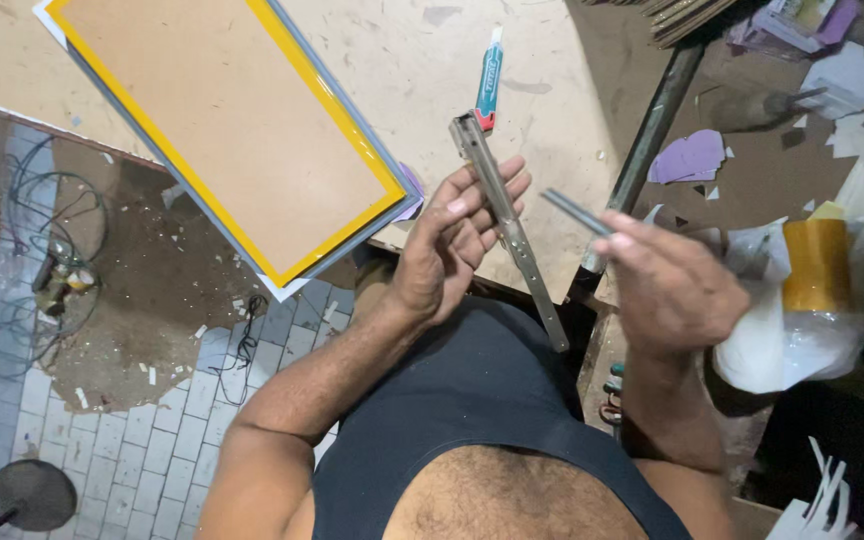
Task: The person assembles picture frames by applying yellow tape to the edges of a rectangular board, then attaching white corner pieces using a staple gun. They repeat this process for multiple frames, stacking completed units on the floor.
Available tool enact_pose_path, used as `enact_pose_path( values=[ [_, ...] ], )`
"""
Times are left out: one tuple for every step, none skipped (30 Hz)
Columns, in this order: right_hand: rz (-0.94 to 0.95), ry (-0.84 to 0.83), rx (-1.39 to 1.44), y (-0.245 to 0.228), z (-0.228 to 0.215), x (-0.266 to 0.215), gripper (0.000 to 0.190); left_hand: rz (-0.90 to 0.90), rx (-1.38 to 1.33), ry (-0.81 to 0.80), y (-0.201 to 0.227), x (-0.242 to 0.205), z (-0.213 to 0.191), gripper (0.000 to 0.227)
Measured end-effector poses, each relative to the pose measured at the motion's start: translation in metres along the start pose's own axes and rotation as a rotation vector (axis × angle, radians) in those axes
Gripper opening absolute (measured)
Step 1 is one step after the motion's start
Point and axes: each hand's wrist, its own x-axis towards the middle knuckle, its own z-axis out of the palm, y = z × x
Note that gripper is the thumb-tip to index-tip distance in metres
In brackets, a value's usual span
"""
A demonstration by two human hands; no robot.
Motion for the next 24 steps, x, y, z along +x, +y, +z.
enact_pose_path(
  values=[
    [-0.046, -0.076, -0.087, -0.022, 0.004, 0.011, 0.020, -0.010, -0.031, -0.027, -0.003, -0.002, 0.005, 0.065],
    [-0.090, -0.127, -0.091, -0.033, 0.011, 0.024, 0.020, -0.013, -0.060, -0.054, -0.004, -0.004, 0.008, 0.065],
    [-0.133, -0.178, -0.096, -0.041, 0.018, 0.035, 0.019, -0.015, -0.089, -0.081, -0.005, -0.006, 0.010, 0.065],
    [-0.177, -0.234, -0.093, -0.047, 0.023, 0.043, 0.019, -0.015, -0.091, -0.091, -0.004, -0.008, 0.011, 0.065],
    [-0.203, -0.250, -0.143, -0.052, 0.027, 0.050, 0.019, -0.015, -0.093, -0.102, -0.004, -0.010, 0.012, 0.066],
    [-0.228, -0.267, -0.189, -0.056, 0.030, 0.053, 0.019, -0.016, -0.096, -0.107, -0.004, -0.012, 0.011, 0.066],
    [-0.254, -0.283, -0.234, -0.059, 0.032, 0.055, 0.018, -0.011, -0.107, -0.104, -0.003, -0.013, 0.009, 0.066],
    [-0.238, -0.295, -0.216, -0.061, 0.034, 0.056, 0.018, -0.006, -0.118, -0.100, -0.002, -0.014, 0.008, 0.066],
    [-0.223, -0.307, -0.198, -0.061, 0.036, 0.057, 0.017, -0.001, -0.129, -0.096, -0.002, -0.015, 0.006, 0.066],
    [-0.206, -0.317, -0.182, -0.061, 0.038, 0.056, 0.017, 0.002, -0.132, -0.091, 0.000, -0.016, 0.004, 0.066],
    [-0.208, -0.342, -0.170, -0.060, 0.041, 0.056, 0.016, 0.005, -0.134, -0.087, 0.000, -0.018, 0.001, 0.066],
    [-0.211, -0.365, -0.162, -0.057, 0.044, 0.056, 0.016, 0.007, -0.135, -0.087, 0.001, -0.019, -0.001, 0.065],
    [-0.214, -0.388, -0.153, -0.055, 0.047, 0.056, 0.016, 0.008, -0.148, -0.089, 0.001, -0.019, -0.003, 0.065],
    [-0.199, -0.420, -0.176, -0.054, 0.050, 0.056, 0.016, 0.008, -0.159, -0.090, 0.000, -0.021, -0.004, 0.065],
    [-0.184, -0.453, -0.199, -0.054, 0.052, 0.055, 0.016, 0.008, -0.170, -0.091, -0.001, -0.022, -0.006, 0.064],
    [-0.169, -0.483, -0.225, -0.053, 0.054, 0.055, 0.016, 0.007, -0.181, -0.089, -0.002, -0.022, -0.007, 0.064],
    [-0.176, -0.515, -0.279, -0.052, 0.055, 0.056, 0.016, 0.006, -0.191, -0.087, -0.004, -0.022, -0.008, 0.064],
    [-0.182, -0.549, -0.331, -0.053, 0.056, 0.055, 0.017, 0.005, -0.202, -0.082, -0.005, -0.023, -0.009, 0.064],
    [-0.190, -0.582, -0.384, -0.053, 0.056, 0.054, 0.017, 0.018, -0.225, -0.066, -0.005, -0.023, -0.011, 0.063],
    [-0.142, -0.561, -0.335, -0.054, 0.055, 0.053, 0.018, 0.029, -0.246, -0.054, -0.004, -0.021, -0.013, 0.062],
    [-0.094, -0.539, -0.286, -0.056, 0.054, 0.051, 0.020, 0.041, -0.266, -0.041, -0.001, -0.020, -0.016, 0.062],
    [-0.047, -0.519, -0.234, -0.056, 0.054, 0.050, 0.024, 0.056, -0.257, -0.011, 0.002, -0.018, -0.017, 0.060],
    [0.062, -0.454, -0.109, -0.059, 0.051, 0.048, 0.028, 0.070, -0.248, 0.020, 0.006, -0.016, -0.020, 0.058],
    [0.170, -0.390, 0.018, -0.063, 0.047, 0.046, 0.035, 0.086, -0.240, 0.053, 0.009, -0.015, -0.021, 0.056]
  ],
)
